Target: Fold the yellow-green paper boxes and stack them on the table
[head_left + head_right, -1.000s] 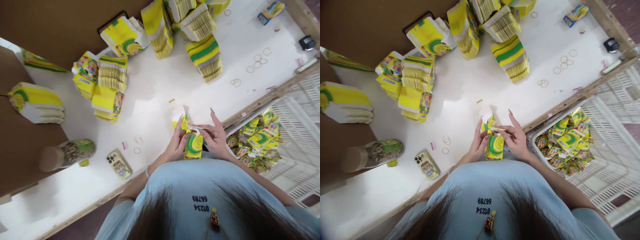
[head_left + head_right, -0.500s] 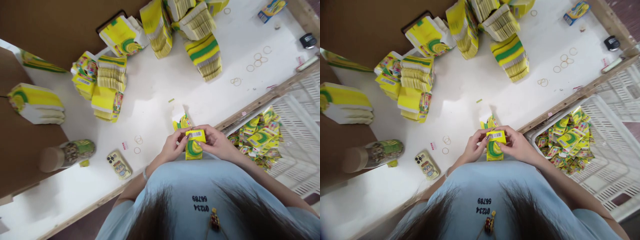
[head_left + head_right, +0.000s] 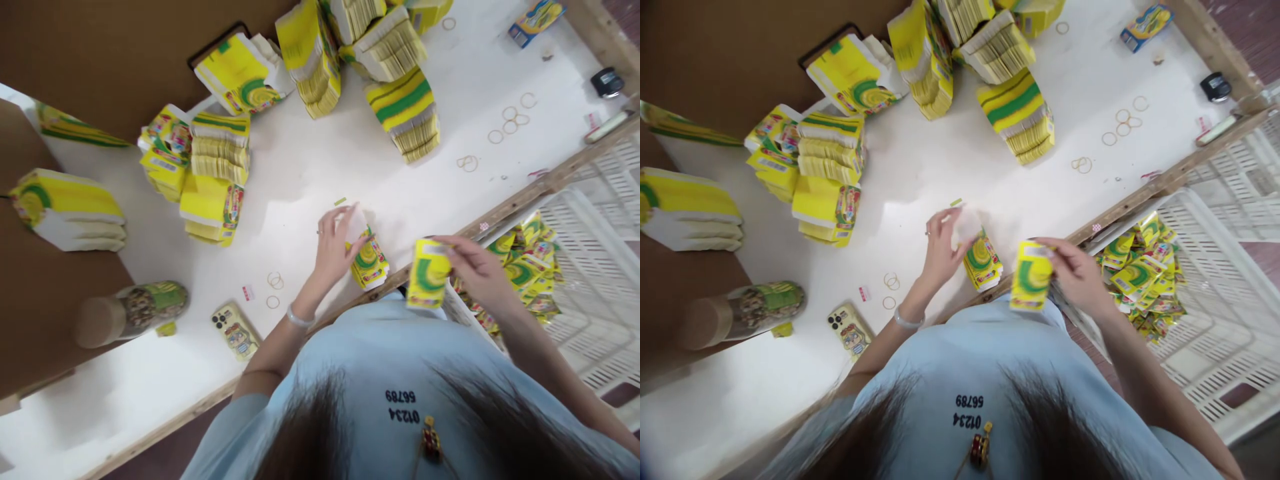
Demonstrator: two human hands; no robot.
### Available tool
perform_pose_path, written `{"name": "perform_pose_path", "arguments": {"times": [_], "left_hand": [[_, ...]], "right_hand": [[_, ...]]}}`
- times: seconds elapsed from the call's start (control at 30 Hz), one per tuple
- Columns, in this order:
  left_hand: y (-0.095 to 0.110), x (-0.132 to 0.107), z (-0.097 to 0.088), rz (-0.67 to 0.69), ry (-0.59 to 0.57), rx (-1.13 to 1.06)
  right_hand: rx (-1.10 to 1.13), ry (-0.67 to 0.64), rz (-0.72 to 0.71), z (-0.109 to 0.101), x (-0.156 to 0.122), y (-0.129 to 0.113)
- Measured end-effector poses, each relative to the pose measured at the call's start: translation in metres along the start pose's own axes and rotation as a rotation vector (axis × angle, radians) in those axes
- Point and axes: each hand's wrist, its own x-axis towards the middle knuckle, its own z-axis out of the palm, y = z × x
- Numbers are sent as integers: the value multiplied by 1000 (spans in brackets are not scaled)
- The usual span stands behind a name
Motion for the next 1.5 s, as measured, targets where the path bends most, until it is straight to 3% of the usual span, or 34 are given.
{"name": "perform_pose_path", "arguments": {"times": [0.07,0.13,0.2,0.23,0.33,0.47,0.6,0.7,0.77,0.93,1.1,1.23,1.33,1.5], "left_hand": [[-15,21,6,-131,23,90],[-28,37,11,-217,-34,114],[-36,48,13,-235,-104,116],[-39,51,13,-220,-125,118],[-43,54,4,-100,-128,139],[-32,49,-18,64,-6,117],[2,36,-34,-26,49,-135],[28,26,-39,-113,73,-321],[41,21,-39,-112,107,-393],[56,16,-31,-126,178,-543],[63,16,-24,-172,282,-540],[59,12,-25,-181,295,-501],[53,3,-23,-85,212,-497],[46,-14,-3,138,-117,-480]], "right_hand": [[-460,141,96,-41,-5,22],[-866,207,336,-78,-13,40],[-1099,276,434,-99,-21,47],[-1155,324,402,-102,-23,46],[-1129,373,123,-79,-12,28],[-725,263,-299,-1,30,-5],[-356,240,-580,83,63,-27],[-271,228,-597,117,70,-32],[-265,217,-587,121,71,-30],[-285,180,-615,105,62,-26],[-320,179,-586,106,50,-29],[-331,164,-569,107,49,-33],[-256,156,-603,101,50,-39],[-74,221,-508,101,49,-41]]}}
